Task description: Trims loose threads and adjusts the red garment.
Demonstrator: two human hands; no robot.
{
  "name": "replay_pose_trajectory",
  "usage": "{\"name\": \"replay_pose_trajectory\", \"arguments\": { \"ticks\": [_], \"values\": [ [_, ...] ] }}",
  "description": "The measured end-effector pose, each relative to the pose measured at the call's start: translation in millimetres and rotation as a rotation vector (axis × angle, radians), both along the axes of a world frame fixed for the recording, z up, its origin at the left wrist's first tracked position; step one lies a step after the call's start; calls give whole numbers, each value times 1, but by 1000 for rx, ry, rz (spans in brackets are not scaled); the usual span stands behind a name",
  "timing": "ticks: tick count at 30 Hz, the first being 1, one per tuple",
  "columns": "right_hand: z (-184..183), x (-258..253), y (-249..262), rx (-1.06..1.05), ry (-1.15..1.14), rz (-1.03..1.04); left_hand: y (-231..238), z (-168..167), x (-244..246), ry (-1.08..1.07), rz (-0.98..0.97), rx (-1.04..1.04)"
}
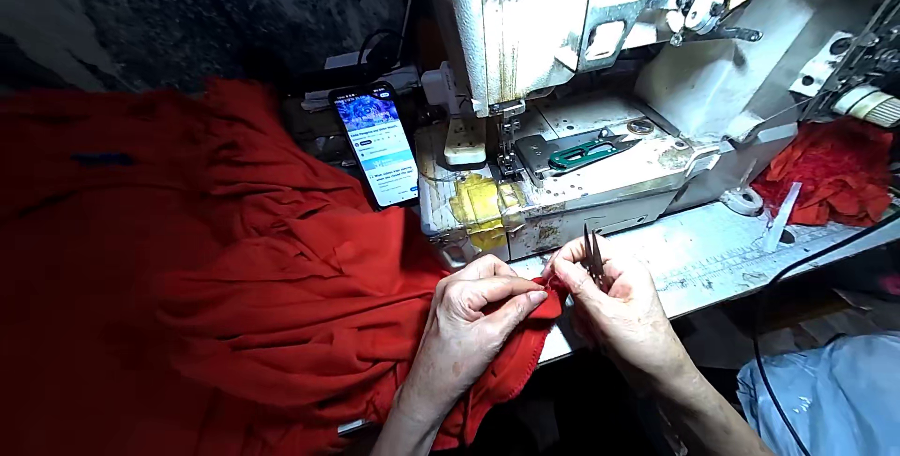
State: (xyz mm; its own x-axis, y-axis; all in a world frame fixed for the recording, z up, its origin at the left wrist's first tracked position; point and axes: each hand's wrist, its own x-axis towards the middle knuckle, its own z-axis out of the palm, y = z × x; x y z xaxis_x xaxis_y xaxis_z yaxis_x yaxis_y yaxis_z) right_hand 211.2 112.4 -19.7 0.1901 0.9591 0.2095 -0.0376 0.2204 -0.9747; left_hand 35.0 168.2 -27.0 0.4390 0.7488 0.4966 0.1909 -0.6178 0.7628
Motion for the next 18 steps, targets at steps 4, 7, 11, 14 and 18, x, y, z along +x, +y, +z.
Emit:
{"name": "replay_pose_trajectory", "arguments": {
  "ticks": [4,7,11,14,18],
  "values": [
    [-9,2,-2,-37,-57,-24,-3,-5,0,-50,26,-30],
    [-2,5,-1,-41,-66,-41,-4,10,-5,-84,-1,-121],
    [7,0,-1,43,-83,-56,-6,31,-4,-36,32,-189],
    [1,-12,3,243,-197,-160,-7,40,-7,-100,-44,-404],
    [-3,-27,10,478,-383,-220,-4,42,-15,-233,-126,-673]
  ]
}}
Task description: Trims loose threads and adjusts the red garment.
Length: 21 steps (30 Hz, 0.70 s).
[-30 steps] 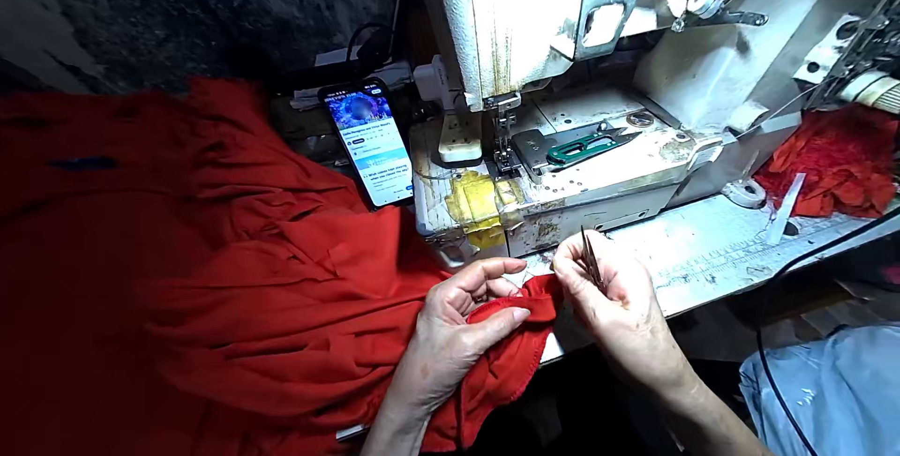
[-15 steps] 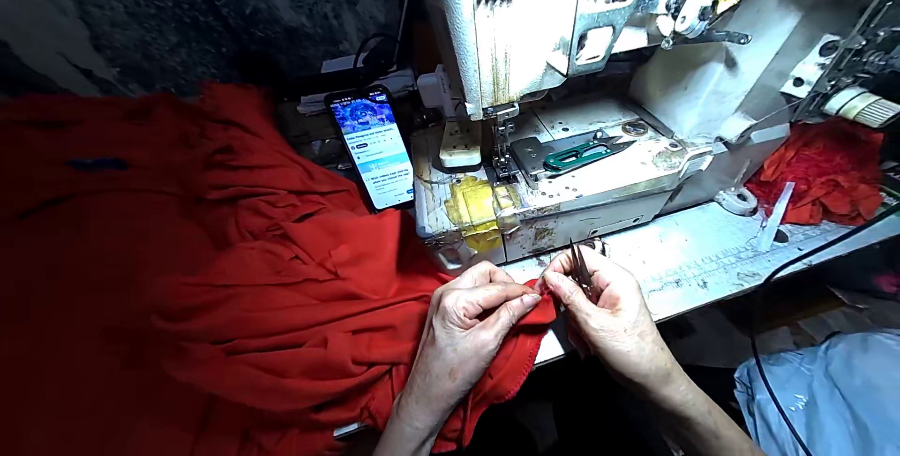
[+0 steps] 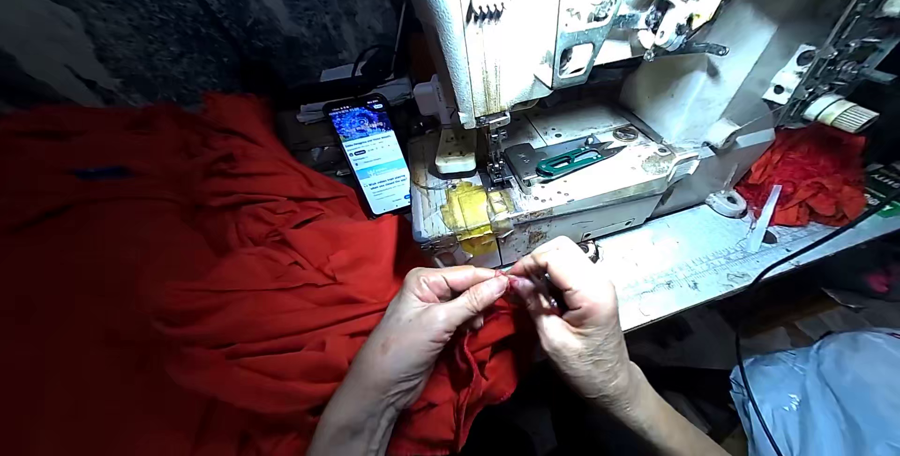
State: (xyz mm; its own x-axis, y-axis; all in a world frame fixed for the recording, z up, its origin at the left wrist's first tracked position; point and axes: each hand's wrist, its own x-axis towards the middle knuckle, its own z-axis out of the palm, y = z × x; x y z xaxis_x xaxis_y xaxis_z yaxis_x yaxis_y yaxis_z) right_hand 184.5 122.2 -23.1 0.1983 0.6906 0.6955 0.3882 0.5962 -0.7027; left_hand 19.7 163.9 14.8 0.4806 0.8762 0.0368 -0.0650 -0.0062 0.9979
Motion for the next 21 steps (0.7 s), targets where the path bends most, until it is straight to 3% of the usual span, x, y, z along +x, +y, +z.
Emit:
{"name": "replay_pose_trajectory", "arguments": {
  "ticks": [5,9,14,17,21],
  "values": [
    [8,-5,5,31,-40,109,2,2,-1,-1,-25,-32],
    [35,19,-13,-277,83,322,5,5,-1,-28,-9,30],
    [43,45,-44,-388,-273,-10,-8,20,-1,236,250,534],
    [34,34,-56,-493,-194,71,-1,10,-4,329,295,800],
    [28,19,-50,-525,-252,123,2,10,0,349,257,854]
  ]
}}
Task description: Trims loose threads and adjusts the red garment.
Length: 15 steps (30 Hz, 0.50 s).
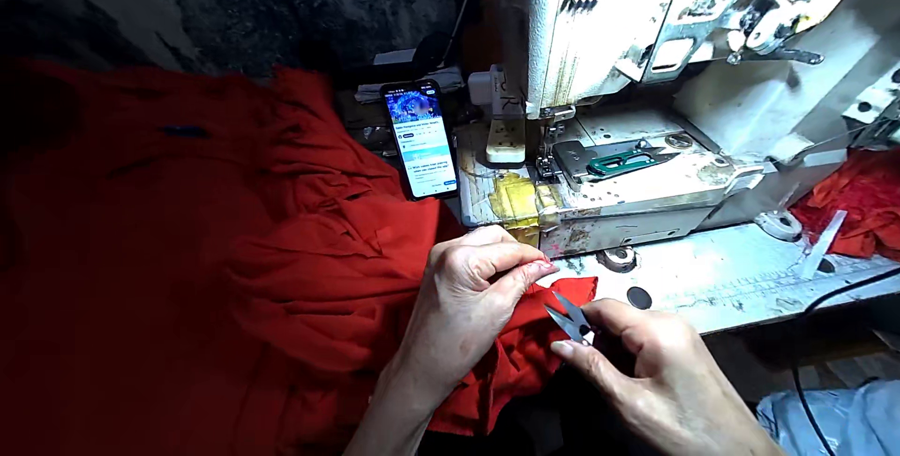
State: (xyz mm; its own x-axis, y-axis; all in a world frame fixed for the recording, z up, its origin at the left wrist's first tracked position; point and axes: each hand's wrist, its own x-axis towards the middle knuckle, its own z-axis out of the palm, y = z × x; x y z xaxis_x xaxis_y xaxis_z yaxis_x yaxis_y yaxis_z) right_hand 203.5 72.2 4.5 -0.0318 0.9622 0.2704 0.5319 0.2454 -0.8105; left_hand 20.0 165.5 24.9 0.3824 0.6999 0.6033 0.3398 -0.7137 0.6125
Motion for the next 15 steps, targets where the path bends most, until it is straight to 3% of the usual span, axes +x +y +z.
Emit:
{"name": "replay_pose_trajectory", "arguments": {
  "ticks": [6,8,11,15],
  "values": [
    [1,-17,12,31,-69,-61,-9,0,1,-91,-60,-81],
    [-4,-17,15,119,-17,-100,-18,4,1,-216,-73,-105],
    [-3,-9,11,67,145,-144,-25,0,-15,-296,-92,-103],
    [-4,20,5,33,273,-288,-60,-8,-33,-175,-199,-217]
  ]
}}
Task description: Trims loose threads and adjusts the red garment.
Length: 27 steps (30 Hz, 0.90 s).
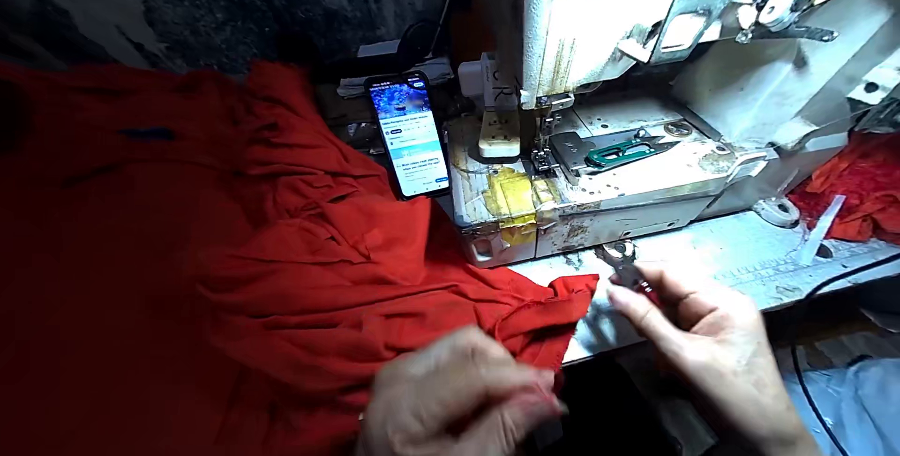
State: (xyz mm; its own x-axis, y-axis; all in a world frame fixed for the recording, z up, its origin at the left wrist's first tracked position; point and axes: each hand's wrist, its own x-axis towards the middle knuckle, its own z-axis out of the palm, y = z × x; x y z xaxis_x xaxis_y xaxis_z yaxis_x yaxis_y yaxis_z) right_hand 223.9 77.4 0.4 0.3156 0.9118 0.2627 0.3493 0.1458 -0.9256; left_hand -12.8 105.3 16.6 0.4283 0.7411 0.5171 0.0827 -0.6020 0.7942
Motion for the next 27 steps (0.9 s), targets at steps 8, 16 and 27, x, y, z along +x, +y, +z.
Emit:
{"name": "replay_pose_trajectory", "arguments": {
  "ticks": [8,16,27],
  "values": [
    [-17,78,-24,99,-11,-244,-17,-11,40,119,-41,58],
    [-31,92,-37,95,227,-336,22,-29,154,271,4,414],
    [-54,114,-60,311,-541,-327,31,-33,159,466,-77,387]
  ]
}}
